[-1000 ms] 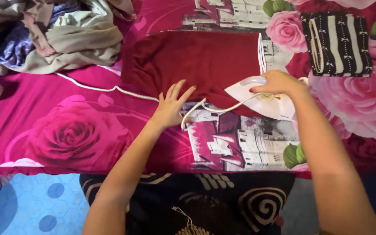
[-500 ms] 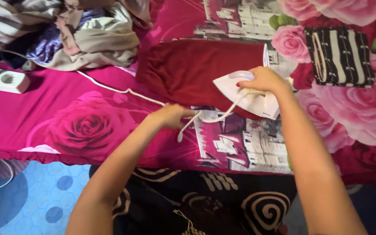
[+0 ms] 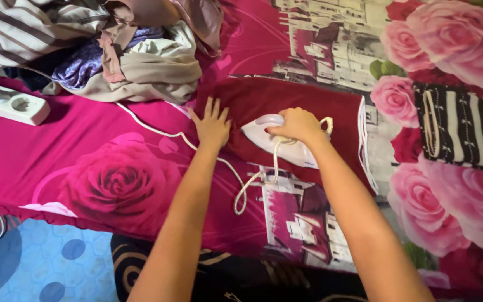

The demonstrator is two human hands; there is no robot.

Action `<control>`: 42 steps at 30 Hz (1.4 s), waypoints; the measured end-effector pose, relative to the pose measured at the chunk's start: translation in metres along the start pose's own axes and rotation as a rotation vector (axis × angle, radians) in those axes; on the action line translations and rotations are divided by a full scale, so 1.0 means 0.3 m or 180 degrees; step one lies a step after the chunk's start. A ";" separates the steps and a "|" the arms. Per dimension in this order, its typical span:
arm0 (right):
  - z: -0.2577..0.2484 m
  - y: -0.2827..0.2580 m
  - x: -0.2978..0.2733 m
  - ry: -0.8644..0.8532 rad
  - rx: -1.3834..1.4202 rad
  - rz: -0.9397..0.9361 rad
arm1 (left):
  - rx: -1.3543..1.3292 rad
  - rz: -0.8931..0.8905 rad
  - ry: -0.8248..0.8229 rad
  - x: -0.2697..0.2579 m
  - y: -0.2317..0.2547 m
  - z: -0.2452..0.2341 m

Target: The person irons a red garment and a beige garment on a floral-patterned bedsheet, then folds each item and places them on a stack. The person uses a white iron and handles the garments by hand.

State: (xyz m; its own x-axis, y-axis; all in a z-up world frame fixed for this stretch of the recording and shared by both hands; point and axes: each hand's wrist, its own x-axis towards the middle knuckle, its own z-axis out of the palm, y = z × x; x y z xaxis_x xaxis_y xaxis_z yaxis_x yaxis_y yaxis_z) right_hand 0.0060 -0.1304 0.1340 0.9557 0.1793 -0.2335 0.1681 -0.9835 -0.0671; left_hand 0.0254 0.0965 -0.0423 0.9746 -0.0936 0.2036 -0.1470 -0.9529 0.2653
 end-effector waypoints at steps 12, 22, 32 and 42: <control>-0.011 0.176 -0.051 0.0115 0.0241 0.0503 | -0.0303 -0.0157 0.0268 -0.061 -0.013 -0.036; 0.023 0.009 0.134 0.0348 0.0208 0.0321 | -0.0325 -0.0097 0.0407 -0.062 -0.020 -0.029; -0.033 0.224 -0.058 0.0035 0.0596 0.1107 | -0.0412 -0.0086 0.0375 -0.069 -0.024 -0.038; 0.001 0.177 0.075 0.0476 0.0464 0.0922 | -0.0383 -0.0104 0.0325 -0.066 -0.016 -0.033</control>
State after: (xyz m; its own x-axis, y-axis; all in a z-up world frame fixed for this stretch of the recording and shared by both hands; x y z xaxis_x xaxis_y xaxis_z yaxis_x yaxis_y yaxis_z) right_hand 0.0362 -0.1785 0.1250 0.9852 -0.1228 -0.1194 -0.1411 -0.9771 -0.1592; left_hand 0.0053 0.1058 -0.0383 0.9578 -0.0276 0.2862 -0.1407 -0.9130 0.3829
